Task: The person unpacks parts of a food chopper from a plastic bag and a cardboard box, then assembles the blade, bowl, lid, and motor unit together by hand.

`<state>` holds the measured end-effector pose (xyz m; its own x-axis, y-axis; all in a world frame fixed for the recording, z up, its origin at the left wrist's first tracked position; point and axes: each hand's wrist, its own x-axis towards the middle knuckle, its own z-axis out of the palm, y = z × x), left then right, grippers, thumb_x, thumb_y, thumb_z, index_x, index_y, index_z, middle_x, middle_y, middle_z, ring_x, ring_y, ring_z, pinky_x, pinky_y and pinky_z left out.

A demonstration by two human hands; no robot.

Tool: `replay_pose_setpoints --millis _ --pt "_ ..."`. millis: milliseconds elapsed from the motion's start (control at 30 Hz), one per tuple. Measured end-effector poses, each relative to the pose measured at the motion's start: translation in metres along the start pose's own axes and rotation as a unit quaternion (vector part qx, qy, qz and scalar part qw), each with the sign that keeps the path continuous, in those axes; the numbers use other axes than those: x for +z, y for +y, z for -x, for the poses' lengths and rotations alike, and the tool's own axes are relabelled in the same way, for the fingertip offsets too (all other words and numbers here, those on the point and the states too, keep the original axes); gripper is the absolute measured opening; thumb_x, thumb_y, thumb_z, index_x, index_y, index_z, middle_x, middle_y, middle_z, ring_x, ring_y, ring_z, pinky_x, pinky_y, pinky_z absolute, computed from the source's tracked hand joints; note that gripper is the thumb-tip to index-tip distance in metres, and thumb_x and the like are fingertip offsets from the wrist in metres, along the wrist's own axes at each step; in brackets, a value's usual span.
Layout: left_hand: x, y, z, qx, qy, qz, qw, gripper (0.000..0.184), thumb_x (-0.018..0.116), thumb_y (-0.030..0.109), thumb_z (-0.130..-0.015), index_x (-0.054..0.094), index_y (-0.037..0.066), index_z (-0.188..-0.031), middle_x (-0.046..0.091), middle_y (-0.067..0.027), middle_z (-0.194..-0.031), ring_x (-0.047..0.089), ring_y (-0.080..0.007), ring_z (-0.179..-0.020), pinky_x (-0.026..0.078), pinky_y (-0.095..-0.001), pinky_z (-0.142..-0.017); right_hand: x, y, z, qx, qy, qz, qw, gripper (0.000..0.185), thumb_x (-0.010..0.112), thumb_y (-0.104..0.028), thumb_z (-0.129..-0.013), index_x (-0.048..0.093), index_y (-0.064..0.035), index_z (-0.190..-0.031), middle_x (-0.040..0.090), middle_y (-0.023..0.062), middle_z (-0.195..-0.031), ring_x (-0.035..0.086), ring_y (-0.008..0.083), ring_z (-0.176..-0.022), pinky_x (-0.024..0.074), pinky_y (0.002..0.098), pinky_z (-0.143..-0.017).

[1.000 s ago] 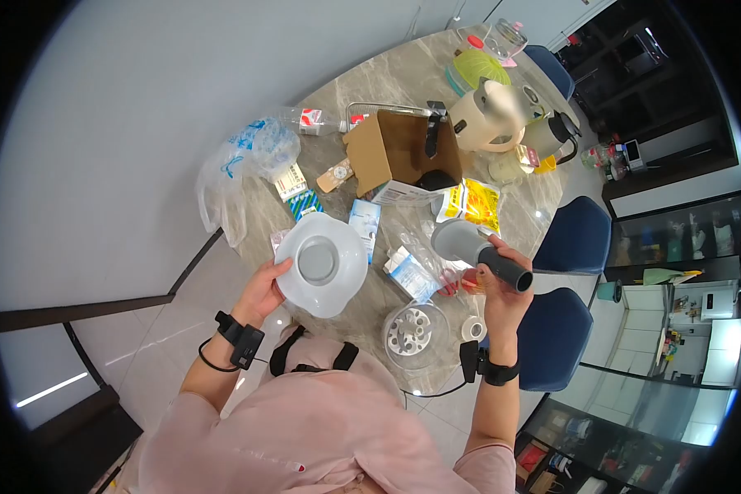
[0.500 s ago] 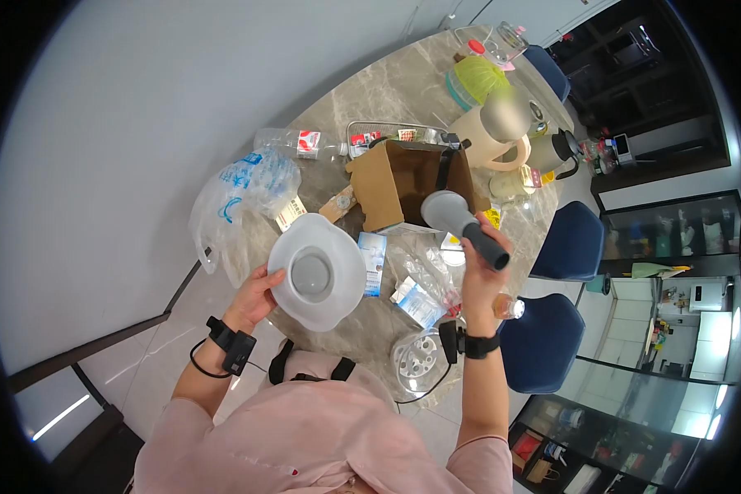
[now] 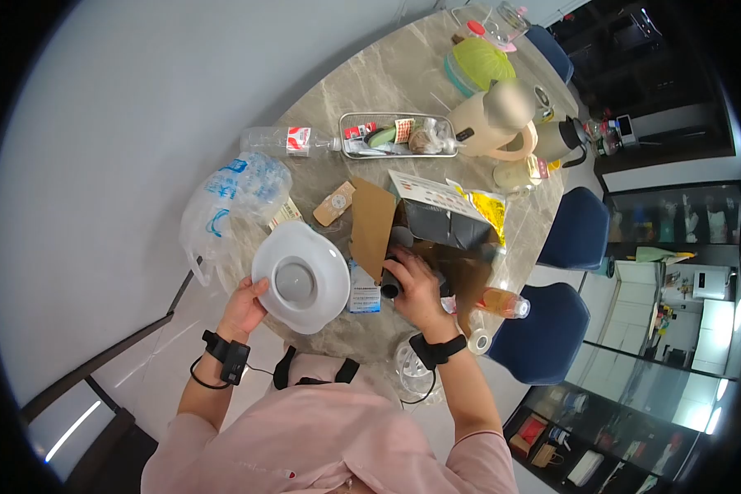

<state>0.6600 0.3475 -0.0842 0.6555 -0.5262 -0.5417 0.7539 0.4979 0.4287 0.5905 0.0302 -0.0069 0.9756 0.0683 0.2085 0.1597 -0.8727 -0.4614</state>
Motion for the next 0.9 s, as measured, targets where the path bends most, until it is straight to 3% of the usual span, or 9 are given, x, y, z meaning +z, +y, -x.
replay_pose_setpoints --millis 100,300,367,433,533,567,633,733,900 --pt "0.004 0.000 -0.005 0.000 -0.001 -0.007 1.000 0.043 0.068 0.015 -0.082 0.052 0.001 -0.119 0.060 -0.0078 -0.112 0.058 -0.0185 -0.103 0.047 -0.0342 -0.093 0.001 0.003 0.014 0.028 -0.011 0.001 1.000 0.052 0.061 0.008 -0.054 0.060 -0.0095 -0.102 0.058 0.0138 -0.115 0.054 0.0354 -0.107 0.0460 0.0427 -0.088" --pt "0.031 0.004 -0.009 0.005 -0.020 -0.021 1.000 0.041 0.067 0.015 -0.083 0.051 0.000 -0.119 0.060 -0.0079 -0.113 0.058 -0.0180 -0.103 0.047 -0.0337 -0.093 -0.007 0.018 0.024 0.132 -0.089 0.043 0.986 0.057 0.058 0.005 -0.060 0.061 -0.0171 -0.113 0.061 0.0158 -0.106 0.054 0.0381 -0.102 0.0446 0.0450 -0.087" --pt "0.037 0.004 -0.009 0.000 -0.024 -0.022 0.999 0.040 0.066 0.015 -0.084 0.052 0.001 -0.119 0.060 -0.0077 -0.113 0.058 -0.0179 -0.104 0.047 -0.0335 -0.093 -0.006 0.041 0.022 0.087 -0.018 0.021 0.996 0.051 0.062 0.002 -0.066 0.059 -0.0112 -0.115 0.059 0.0197 -0.108 0.058 0.0398 -0.092 0.0482 0.0466 -0.078" --pt "0.040 0.002 -0.008 -0.001 -0.036 -0.029 0.999 0.039 0.065 0.015 -0.085 0.052 0.001 -0.119 0.060 -0.0075 -0.113 0.058 -0.0175 -0.104 0.047 -0.0331 -0.092 -0.018 0.048 0.005 0.170 0.030 -0.004 0.985 0.056 0.064 0.003 -0.068 0.052 -0.0052 -0.122 0.056 0.0232 -0.109 0.056 0.0428 -0.095 0.0476 0.0454 -0.082" --pt "0.040 -0.002 -0.005 0.000 -0.057 -0.042 0.997 0.039 0.064 0.015 -0.086 0.051 0.000 -0.119 0.059 -0.0076 -0.115 0.058 -0.0172 -0.105 0.048 -0.0331 -0.092 -0.042 0.044 -0.014 0.156 0.117 -0.076 0.978 0.069 0.068 -0.001 -0.071 0.037 -0.0020 -0.132 0.053 0.0248 -0.112 0.055 0.0417 -0.098 0.0472 0.0421 -0.085" --pt "0.041 -0.001 -0.003 0.001 -0.059 -0.044 0.997 0.039 0.064 0.015 -0.086 0.051 0.000 -0.119 0.059 -0.0076 -0.115 0.058 -0.0172 -0.105 0.048 -0.0331 -0.092 -0.050 0.038 -0.014 0.188 0.101 -0.131 0.968 0.061 0.067 -0.001 -0.073 0.042 -0.0008 -0.129 0.054 0.0228 -0.112 0.058 0.0371 -0.099 0.0488 0.0380 -0.084" --pt "0.043 -0.001 0.000 -0.001 -0.062 -0.040 0.997 0.040 0.063 0.016 -0.086 0.050 0.000 -0.121 0.059 -0.0079 -0.116 0.058 -0.0170 -0.104 0.048 -0.0332 -0.092 -0.060 0.026 -0.008 0.153 0.099 -0.197 0.963 0.047 0.065 -0.002 -0.077 0.049 0.0008 -0.122 0.057 0.0202 -0.110 0.059 0.0322 -0.098 0.0501 0.0337 -0.082" --pt "0.052 0.002 0.005 0.014 -0.059 -0.056 0.997 0.041 0.062 0.016 -0.087 0.049 0.001 -0.123 0.059 -0.0076 -0.116 0.059 -0.0168 -0.103 0.048 -0.0334 -0.092 -0.067 0.002 0.017 0.159 0.095 -0.202 0.962 0.035 0.063 -0.003 -0.081 0.056 0.0017 -0.114 0.060 0.0180 -0.108 0.061 0.0284 -0.096 0.0509 0.0316 -0.080" --pt "0.084 0.009 0.008 0.059 -0.088 -0.093 0.990 0.041 0.062 0.009 -0.086 0.049 0.001 -0.124 0.059 -0.0071 -0.116 0.059 -0.0165 -0.103 0.048 -0.0326 -0.092 -0.054 -0.020 0.080 0.212 0.051 -0.221 0.951 0.029 0.062 -0.005 -0.082 0.059 0.0003 -0.111 0.064 0.0156 -0.102 0.063 0.0250 -0.092 0.0508 0.0308 -0.077"
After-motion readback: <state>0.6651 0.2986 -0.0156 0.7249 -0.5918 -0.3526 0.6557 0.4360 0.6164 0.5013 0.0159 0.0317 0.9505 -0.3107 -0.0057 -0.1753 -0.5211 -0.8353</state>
